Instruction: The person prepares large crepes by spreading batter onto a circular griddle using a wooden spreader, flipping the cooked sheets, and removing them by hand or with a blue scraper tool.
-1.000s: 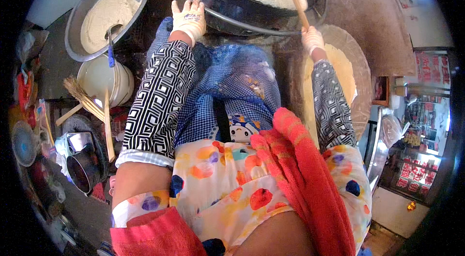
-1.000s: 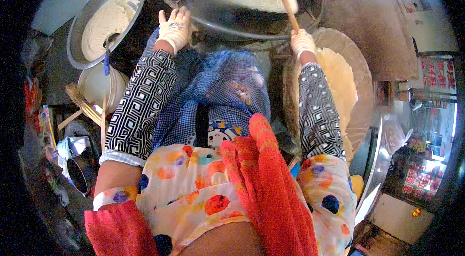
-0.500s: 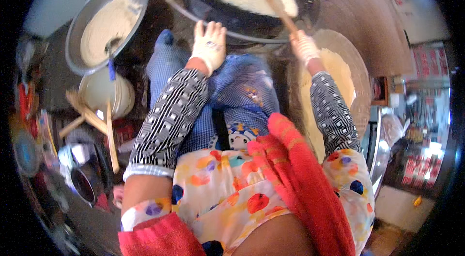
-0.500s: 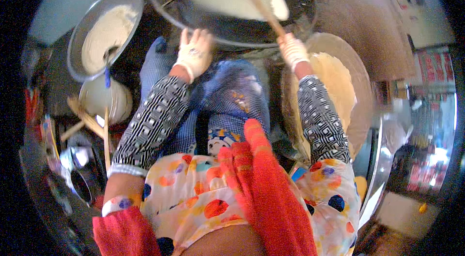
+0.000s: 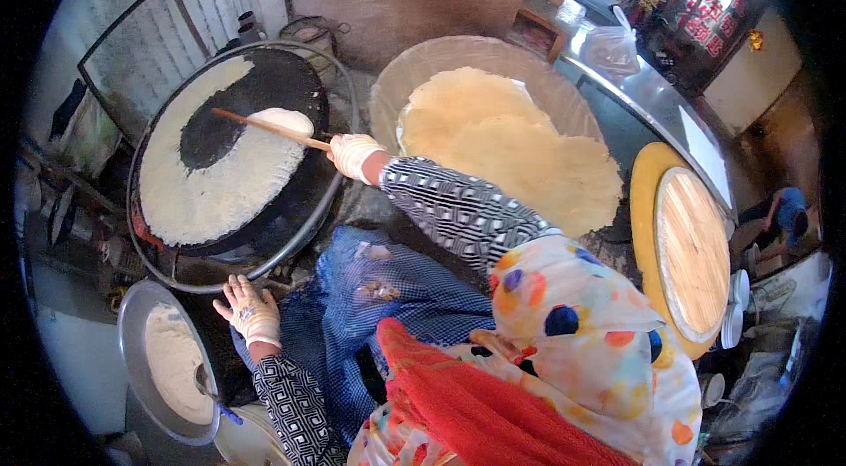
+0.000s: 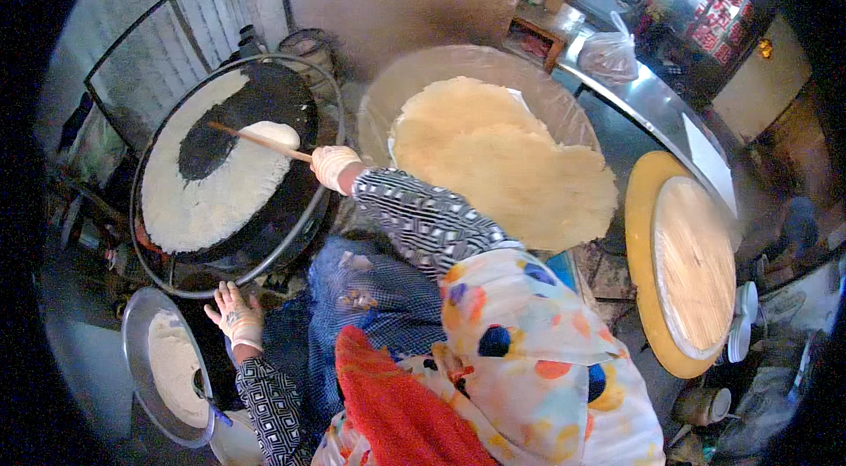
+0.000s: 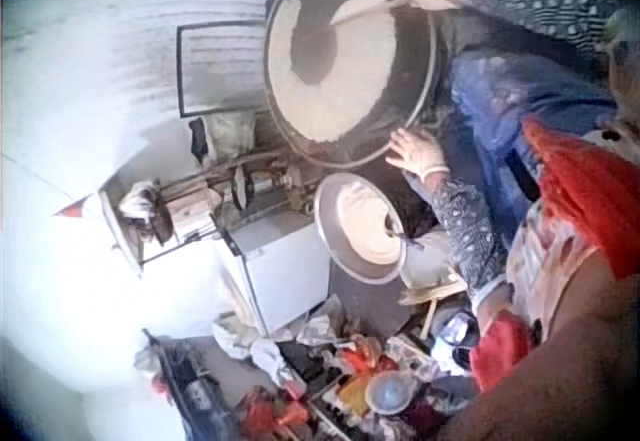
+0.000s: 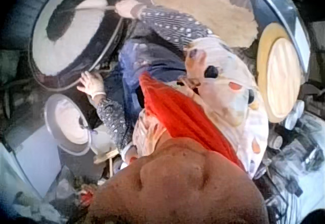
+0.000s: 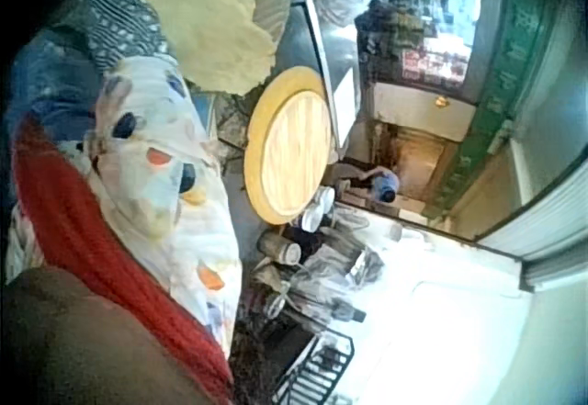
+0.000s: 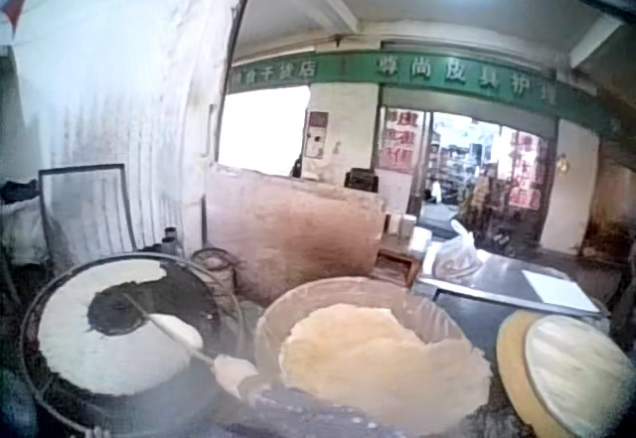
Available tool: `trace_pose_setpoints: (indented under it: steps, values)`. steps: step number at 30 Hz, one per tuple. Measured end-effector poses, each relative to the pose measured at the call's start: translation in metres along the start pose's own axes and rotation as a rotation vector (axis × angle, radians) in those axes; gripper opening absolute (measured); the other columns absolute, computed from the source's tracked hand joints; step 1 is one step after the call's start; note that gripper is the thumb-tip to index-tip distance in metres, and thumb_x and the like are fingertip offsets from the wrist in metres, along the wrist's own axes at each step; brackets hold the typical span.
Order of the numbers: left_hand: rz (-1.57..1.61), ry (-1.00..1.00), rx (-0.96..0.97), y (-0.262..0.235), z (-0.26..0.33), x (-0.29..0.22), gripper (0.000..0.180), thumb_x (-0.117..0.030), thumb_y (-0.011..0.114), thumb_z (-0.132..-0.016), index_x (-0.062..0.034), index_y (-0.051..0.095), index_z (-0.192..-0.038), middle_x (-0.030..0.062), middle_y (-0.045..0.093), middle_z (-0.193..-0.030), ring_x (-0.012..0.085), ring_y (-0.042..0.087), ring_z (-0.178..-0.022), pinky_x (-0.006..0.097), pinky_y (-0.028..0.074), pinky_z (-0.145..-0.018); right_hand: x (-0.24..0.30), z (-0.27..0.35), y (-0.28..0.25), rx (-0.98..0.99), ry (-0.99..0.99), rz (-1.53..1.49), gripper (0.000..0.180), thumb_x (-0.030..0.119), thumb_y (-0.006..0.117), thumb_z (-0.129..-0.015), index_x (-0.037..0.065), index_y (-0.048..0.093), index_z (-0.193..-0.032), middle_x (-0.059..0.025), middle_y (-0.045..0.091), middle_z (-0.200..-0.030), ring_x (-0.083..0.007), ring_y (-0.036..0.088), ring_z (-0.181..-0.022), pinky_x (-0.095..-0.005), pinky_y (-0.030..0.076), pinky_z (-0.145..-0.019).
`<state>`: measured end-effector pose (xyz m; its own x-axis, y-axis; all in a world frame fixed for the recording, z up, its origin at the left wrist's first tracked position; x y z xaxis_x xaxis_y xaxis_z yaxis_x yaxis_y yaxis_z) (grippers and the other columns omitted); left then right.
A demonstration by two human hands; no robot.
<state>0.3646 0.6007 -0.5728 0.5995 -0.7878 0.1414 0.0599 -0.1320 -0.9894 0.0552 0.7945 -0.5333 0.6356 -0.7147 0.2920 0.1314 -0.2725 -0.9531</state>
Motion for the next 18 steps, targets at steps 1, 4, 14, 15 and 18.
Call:
trace_pose_setpoints:
  steps: [1,4,14,15,18]
  values:
    - [-0.017,-0.039,0.007,-0.003,0.004,0.019,0.062,-0.037,0.053,-0.086,-0.0046,0.044,-0.139,0.0115,0.040,-0.147,0.0293,0.031,-0.139,0.059,0.010,-0.113,0.028,0.005,-0.005,0.004,-0.071,-0.016,0.033,0.031,0.054,-0.092,0.001,0.066,-0.101,-0.0201,0.070,-0.092,-0.0339,0.068,-0.087,-0.0441,0.053,-0.078]
    - [0.057,-0.018,-0.033,0.004,-0.003,0.012,0.061,-0.035,0.057,-0.086,-0.0039,0.047,-0.137,0.0125,0.042,-0.146,0.0302,0.034,-0.137,0.059,0.011,-0.113,-0.027,-0.011,0.025,0.037,-0.024,0.127,0.033,0.032,0.049,-0.094,0.005,0.067,-0.100,-0.0168,0.071,-0.090,-0.0293,0.070,-0.085,-0.0412,0.055,-0.073]
    - [0.050,-0.177,0.017,0.008,-0.018,0.054,0.059,-0.035,0.057,-0.085,-0.0076,0.047,-0.136,0.0093,0.041,-0.148,0.0270,0.032,-0.139,0.062,0.011,-0.112,-0.018,-0.006,0.001,0.059,0.044,0.091,0.037,0.034,0.049,-0.095,0.001,0.064,-0.104,-0.0234,0.068,-0.097,-0.0369,0.067,-0.091,-0.0470,0.053,-0.080]
    - [0.034,-0.202,0.052,0.009,-0.020,0.056,0.059,-0.036,0.056,-0.085,-0.0077,0.047,-0.136,0.0089,0.041,-0.148,0.0266,0.032,-0.139,0.061,0.011,-0.112,-0.018,-0.008,-0.002,0.026,0.046,0.110,0.038,0.034,0.048,-0.095,0.001,0.064,-0.105,-0.0235,0.068,-0.096,-0.0374,0.067,-0.090,-0.0480,0.052,-0.080]
    - [0.050,-0.138,0.069,0.000,-0.020,0.042,0.055,-0.035,0.058,-0.084,-0.0081,0.051,-0.131,0.0096,0.045,-0.145,0.0262,0.033,-0.138,0.061,0.014,-0.111,0.011,0.011,0.000,0.068,-0.049,0.067,0.041,0.036,0.047,-0.096,0.001,0.059,-0.111,-0.0240,0.068,-0.092,-0.0391,0.066,-0.090,-0.0487,0.051,-0.080]
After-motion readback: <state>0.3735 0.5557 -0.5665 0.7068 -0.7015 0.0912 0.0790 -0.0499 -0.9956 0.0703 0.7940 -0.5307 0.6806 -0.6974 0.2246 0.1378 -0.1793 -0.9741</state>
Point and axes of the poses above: each hand's wrist, its own z-axis away from the middle knuckle, its own y-axis out of the palm, x = y × z, the point moved 9 cm from there along -z, towards the middle knuckle
